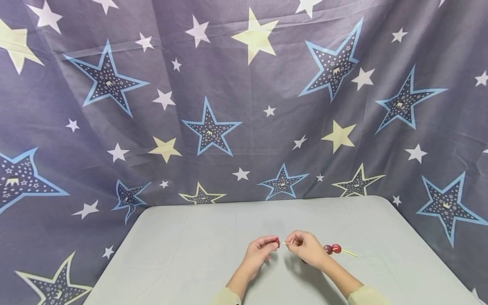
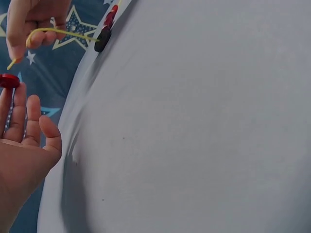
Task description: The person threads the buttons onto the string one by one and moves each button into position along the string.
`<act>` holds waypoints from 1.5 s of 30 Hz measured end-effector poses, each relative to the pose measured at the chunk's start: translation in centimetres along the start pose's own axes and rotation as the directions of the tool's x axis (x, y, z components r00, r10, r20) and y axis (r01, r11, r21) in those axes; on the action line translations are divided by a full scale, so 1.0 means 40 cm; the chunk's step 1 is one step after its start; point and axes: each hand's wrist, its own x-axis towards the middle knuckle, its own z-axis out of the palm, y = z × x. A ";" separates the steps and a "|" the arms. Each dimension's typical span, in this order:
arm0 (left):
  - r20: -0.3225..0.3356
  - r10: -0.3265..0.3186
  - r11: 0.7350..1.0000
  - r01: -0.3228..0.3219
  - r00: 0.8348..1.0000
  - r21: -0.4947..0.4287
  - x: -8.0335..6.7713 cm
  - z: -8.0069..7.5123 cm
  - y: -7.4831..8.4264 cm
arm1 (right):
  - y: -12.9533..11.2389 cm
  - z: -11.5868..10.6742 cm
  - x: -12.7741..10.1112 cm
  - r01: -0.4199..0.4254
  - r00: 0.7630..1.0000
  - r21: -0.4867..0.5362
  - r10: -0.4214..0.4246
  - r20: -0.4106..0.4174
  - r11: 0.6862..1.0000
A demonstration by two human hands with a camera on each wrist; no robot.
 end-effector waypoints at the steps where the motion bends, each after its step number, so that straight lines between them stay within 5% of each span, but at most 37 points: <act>1: 0.004 0.003 1.000 -0.003 1.000 -0.001 0.000 0.002 -0.002 | -0.001 0.001 0.000 0.002 1.000 -0.005 -0.002 0.002 1.000; 20: 0.032 0.093 0.994 -0.095 0.995 0.054 -0.006 0.023 0.003 | 0.004 0.011 0.000 -0.027 1.000 -0.071 0.026 -0.012 0.997; 41: 0.036 0.119 0.992 -0.121 0.992 0.036 -0.012 0.029 0.008 | 0.012 0.007 -0.001 0.020 0.999 0.066 -0.022 0.034 0.998; 45: 0.023 0.113 0.993 -0.113 0.993 0.038 -0.011 0.031 0.006 | -0.037 -0.002 -0.014 0.027 0.998 0.078 -0.031 0.053 0.997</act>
